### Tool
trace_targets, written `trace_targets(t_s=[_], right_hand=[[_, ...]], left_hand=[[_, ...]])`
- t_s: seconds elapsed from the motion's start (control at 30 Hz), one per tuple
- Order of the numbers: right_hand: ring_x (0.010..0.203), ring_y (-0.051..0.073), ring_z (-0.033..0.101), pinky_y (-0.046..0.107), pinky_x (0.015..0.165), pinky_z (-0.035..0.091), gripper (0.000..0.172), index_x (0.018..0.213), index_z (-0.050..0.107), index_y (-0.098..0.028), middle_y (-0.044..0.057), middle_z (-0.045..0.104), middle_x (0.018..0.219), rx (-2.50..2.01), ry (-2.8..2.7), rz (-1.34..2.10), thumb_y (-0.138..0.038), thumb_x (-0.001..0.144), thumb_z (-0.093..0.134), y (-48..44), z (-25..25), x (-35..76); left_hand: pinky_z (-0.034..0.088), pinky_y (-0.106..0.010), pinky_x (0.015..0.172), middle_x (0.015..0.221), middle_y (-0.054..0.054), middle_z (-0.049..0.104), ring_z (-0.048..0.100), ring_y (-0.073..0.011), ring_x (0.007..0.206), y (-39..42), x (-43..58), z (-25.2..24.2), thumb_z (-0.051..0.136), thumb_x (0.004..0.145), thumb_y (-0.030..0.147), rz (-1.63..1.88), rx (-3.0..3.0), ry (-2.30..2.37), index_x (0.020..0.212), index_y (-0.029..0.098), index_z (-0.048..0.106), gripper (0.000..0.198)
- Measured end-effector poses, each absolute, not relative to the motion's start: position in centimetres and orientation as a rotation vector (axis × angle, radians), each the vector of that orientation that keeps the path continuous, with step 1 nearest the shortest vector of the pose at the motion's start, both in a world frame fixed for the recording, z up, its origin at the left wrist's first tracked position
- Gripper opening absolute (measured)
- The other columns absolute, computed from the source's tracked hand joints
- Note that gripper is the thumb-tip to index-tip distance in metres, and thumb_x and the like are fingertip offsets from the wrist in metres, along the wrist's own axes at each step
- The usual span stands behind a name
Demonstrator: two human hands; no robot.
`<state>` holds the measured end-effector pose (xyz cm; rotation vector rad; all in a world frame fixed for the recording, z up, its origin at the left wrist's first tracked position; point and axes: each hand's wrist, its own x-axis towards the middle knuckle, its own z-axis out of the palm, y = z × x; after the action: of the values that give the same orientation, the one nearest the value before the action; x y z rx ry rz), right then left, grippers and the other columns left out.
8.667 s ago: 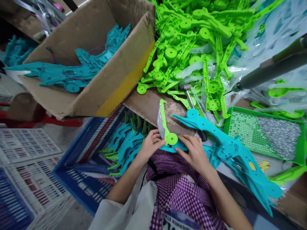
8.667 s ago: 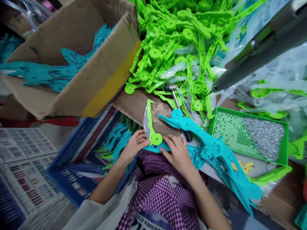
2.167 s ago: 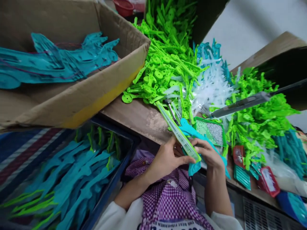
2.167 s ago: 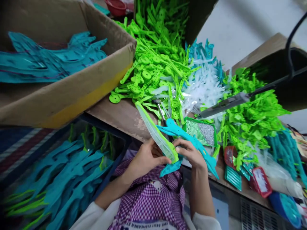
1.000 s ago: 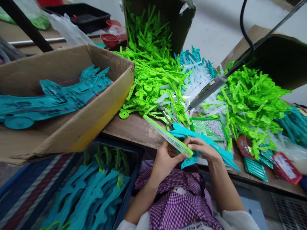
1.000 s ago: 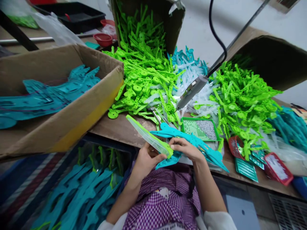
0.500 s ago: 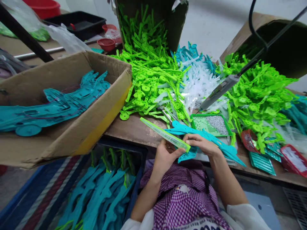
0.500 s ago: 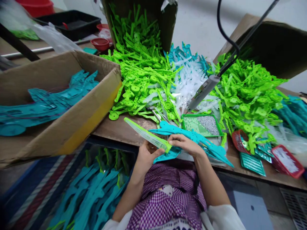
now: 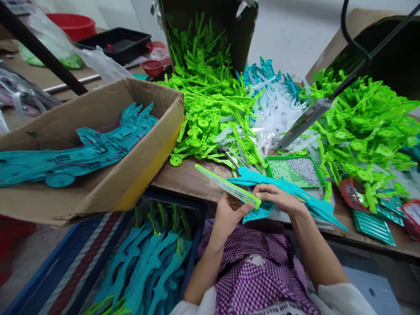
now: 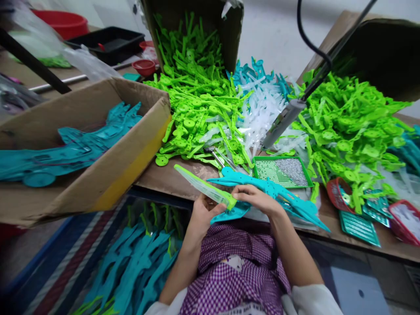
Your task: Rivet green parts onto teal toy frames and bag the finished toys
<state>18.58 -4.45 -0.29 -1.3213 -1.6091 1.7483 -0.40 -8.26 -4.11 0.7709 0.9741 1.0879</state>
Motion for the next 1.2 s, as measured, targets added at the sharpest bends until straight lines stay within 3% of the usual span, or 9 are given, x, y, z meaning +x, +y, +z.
trace_targets(t_s=[0.5, 1.2], right_hand=[[0.075, 0.015, 0.049, 0.029, 0.069, 0.039, 0.028, 0.077, 0.064, -0.019, 0.001, 0.056, 0.076, -1.385, -1.607, 1.731, -0.046, 0.082, 0.064, -5.2, -0.7, 19.1], [0.078, 0.017, 0.051, 0.029, 0.071, 0.041, 0.024, 0.078, 0.064, -0.02, 0.001, 0.057, 0.079, -1.408, -1.588, 1.724, -0.044, 0.081, 0.066, -5.4, -1.4, 19.4]], left_hand=[[0.05, -0.023, 0.06, 0.08, -0.002, 0.066, 0.063, -0.0153, 0.069, -9.3, -0.5, -3.8, 0.085, 0.058, 0.048, 1.039, 0.836, 0.967, 0.103, 0.016, 0.056, 0.062], [0.052, -0.023, 0.062, 0.086, -0.004, 0.072, 0.068, -0.0186, 0.075, -9.3, -0.9, -3.2, 0.085, 0.06, 0.043, 1.009, 0.865, 0.962, 0.106, 0.018, 0.06, 0.057]])
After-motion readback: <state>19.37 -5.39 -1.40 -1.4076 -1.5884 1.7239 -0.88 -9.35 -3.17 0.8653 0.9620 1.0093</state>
